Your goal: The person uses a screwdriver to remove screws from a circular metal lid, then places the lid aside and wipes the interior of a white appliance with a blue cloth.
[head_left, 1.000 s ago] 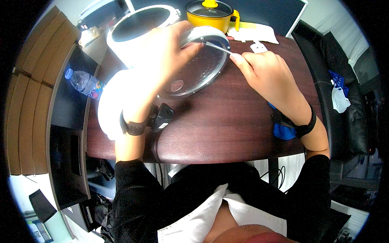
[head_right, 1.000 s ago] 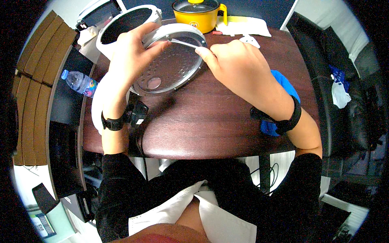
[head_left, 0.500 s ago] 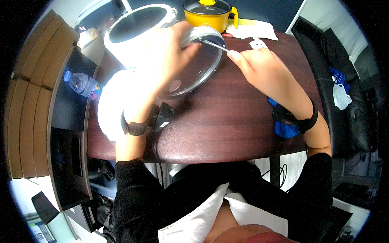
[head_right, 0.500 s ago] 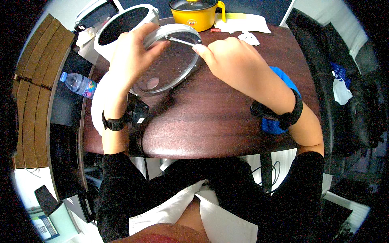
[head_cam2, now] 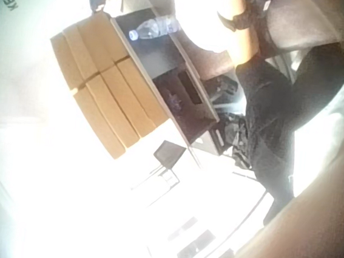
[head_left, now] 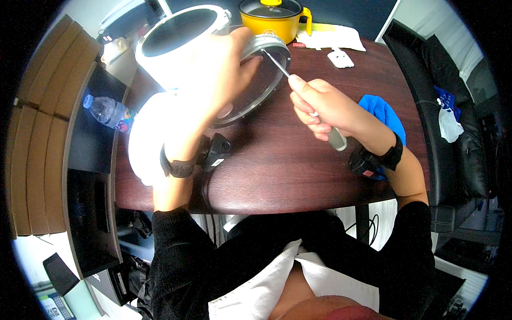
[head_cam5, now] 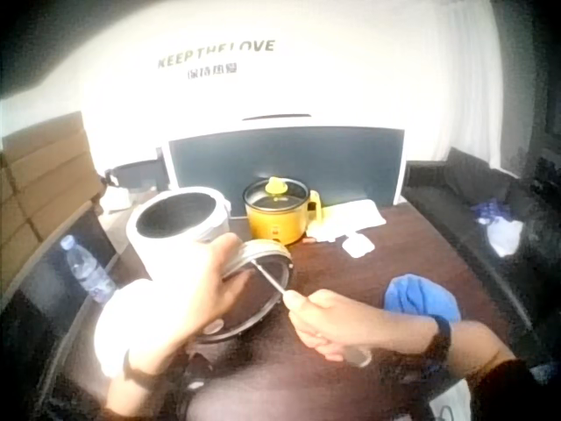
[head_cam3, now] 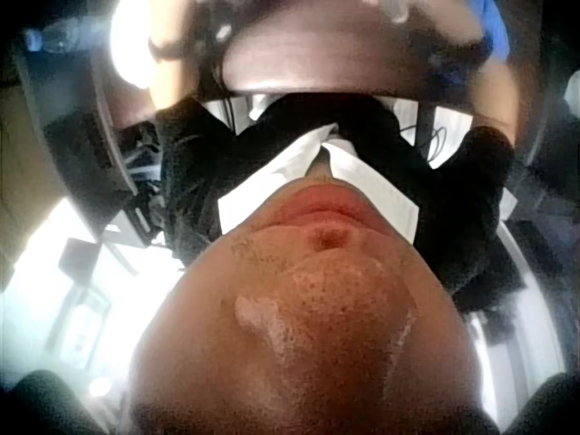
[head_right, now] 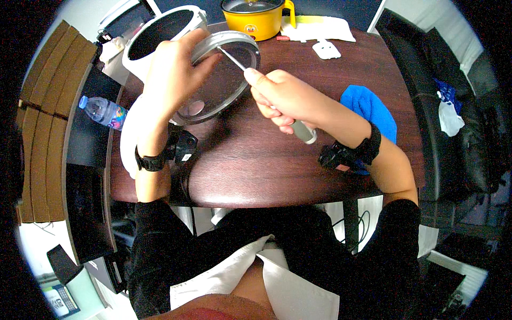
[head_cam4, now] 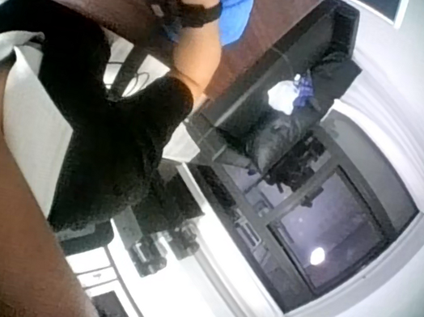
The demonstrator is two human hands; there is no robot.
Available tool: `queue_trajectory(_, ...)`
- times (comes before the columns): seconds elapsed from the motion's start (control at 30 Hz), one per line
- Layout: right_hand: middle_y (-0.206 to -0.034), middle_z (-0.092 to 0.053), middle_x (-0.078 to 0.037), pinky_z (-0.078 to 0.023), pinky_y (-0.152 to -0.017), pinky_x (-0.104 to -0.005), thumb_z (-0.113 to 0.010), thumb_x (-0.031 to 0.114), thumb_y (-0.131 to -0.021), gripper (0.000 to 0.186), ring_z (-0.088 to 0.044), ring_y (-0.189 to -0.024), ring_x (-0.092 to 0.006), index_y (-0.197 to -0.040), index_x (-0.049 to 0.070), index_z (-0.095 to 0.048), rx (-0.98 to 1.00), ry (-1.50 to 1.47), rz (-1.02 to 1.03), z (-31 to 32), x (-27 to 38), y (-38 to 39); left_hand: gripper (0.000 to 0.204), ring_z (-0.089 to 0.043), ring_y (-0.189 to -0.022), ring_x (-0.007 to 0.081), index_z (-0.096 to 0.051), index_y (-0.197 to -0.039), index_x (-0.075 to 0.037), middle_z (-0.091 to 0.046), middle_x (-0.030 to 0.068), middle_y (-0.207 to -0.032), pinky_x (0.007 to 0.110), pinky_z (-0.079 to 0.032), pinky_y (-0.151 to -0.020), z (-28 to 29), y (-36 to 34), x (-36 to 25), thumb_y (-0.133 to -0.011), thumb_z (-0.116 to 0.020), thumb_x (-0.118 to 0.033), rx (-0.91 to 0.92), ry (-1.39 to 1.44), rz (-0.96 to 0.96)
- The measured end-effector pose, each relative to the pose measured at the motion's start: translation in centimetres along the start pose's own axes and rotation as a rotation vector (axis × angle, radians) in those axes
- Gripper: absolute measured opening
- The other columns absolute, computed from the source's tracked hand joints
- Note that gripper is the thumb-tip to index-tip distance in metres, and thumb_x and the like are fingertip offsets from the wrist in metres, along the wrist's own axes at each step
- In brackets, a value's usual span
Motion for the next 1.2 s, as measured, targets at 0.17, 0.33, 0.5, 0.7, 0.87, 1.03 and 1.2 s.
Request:
queue_trajectory(0.17,-0.051,-0.035,0.002,-0.037,-0.031,-0.0270,-0.030,0.055,-0.100,0.057,-0.031,-0.034,-0.0059,-0.062,0.013,-0.035,0.157,-0.347,-0.027,-2.6,-1.2,-0.6,0.031,-0.067,-0.075,0.0330,-0.065,-0.098,-0.004,-0.066,0.0182,-0.076,0.041,-0.053,-0.069,0.1,0.1,0.5,-0.075,-0.075,-0.022,-0.017,-0.029,0.033)
queue_trajectory(0.33,-0.051,-0.037,0.002,-0.040,-0.033,-0.0257,-0.029,0.052,-0.102,0.058,-0.037,-0.035,-0.0061,-0.062,0.011,-0.038,0.029,-0.135,0.000,-1.4,-0.8,-0.1,0.037,-0.068,-0.082,0.0355,-0.066,-0.104,-0.002,-0.067,0.0229,-0.085,0.039,-0.054,-0.072,0.0,0.0,0.7,-0.077,-0.075,-0.025,0.049,0.031,0.052)
queue_trajectory(0.5,-0.052,-0.054,-0.017,-0.047,-0.048,-0.0419,-0.048,0.038,-0.099,0.056,-0.056,-0.046,-0.0332,-0.057,0.001,-0.054,-0.545,0.941,0.523,2.3,5.9,3.5,0.038,-0.069,-0.084,0.0340,-0.066,-0.106,-0.002,-0.068,0.0218,-0.088,0.038,-0.054,-0.073,-0.2,0.0,1.4,-0.077,-0.075,-0.025,0.061,0.067,0.081)
queue_trajectory(0.7,-0.056,-0.056,-0.019,-0.047,-0.052,-0.0446,-0.056,0.030,-0.094,0.045,-0.057,-0.053,-0.0379,-0.060,0.001,-0.059,-0.661,1.196,0.639,1.8,8.1,4.4,0.039,-0.069,-0.086,0.0328,-0.065,-0.108,-0.003,-0.069,0.0211,-0.090,0.038,-0.054,-0.075,-0.2,0.1,2.1,-0.078,-0.076,-0.024,0.059,0.065,0.119)
queue_trajectory(0.87,-0.056,-0.056,-0.016,-0.047,-0.050,-0.0427,-0.057,0.028,-0.094,0.041,-0.057,-0.051,-0.0352,-0.063,0.002,-0.059,-0.630,1.264,0.634,1.0,8.5,4.1,0.040,-0.069,-0.087,0.0328,-0.065,-0.109,-0.003,-0.069,0.0212,-0.090,0.038,-0.054,-0.075,-0.3,0.1,2.1,-0.077,-0.076,-0.025,0.074,0.059,0.129)
queue_trajectory(1.03,-0.057,-0.056,-0.014,-0.048,-0.048,-0.0416,-0.057,0.027,-0.094,0.037,-0.058,-0.051,-0.0333,-0.067,0.003,-0.060,-0.625,1.300,0.618,1.3,8.3,3.7,0.039,-0.069,-0.086,0.0331,-0.065,-0.108,-0.003,-0.069,0.0212,-0.090,0.038,-0.054,-0.074,-0.2,0.1,2.0,-0.077,-0.077,-0.024,0.051,0.068,0.110)
queue_trajectory(1.2,-0.058,-0.056,-0.011,-0.048,-0.047,-0.0390,-0.058,0.028,-0.093,0.032,-0.058,-0.051,-0.0296,-0.071,0.005,-0.062,-0.644,1.512,0.836,-0.2,9.1,4.5,0.038,-0.069,-0.084,0.0334,-0.065,-0.107,-0.002,-0.068,0.0217,-0.087,0.038,-0.054,-0.073,-0.2,0.0,2.0,-0.077,-0.076,-0.023,0.074,0.082,0.100)
Point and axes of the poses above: each hand's wrist, its own y-axis away from the middle knuckle, its own z-axis out of the back of the hand, x = y × z, the point moved 10 cm from there along -y, towards the middle knuckle
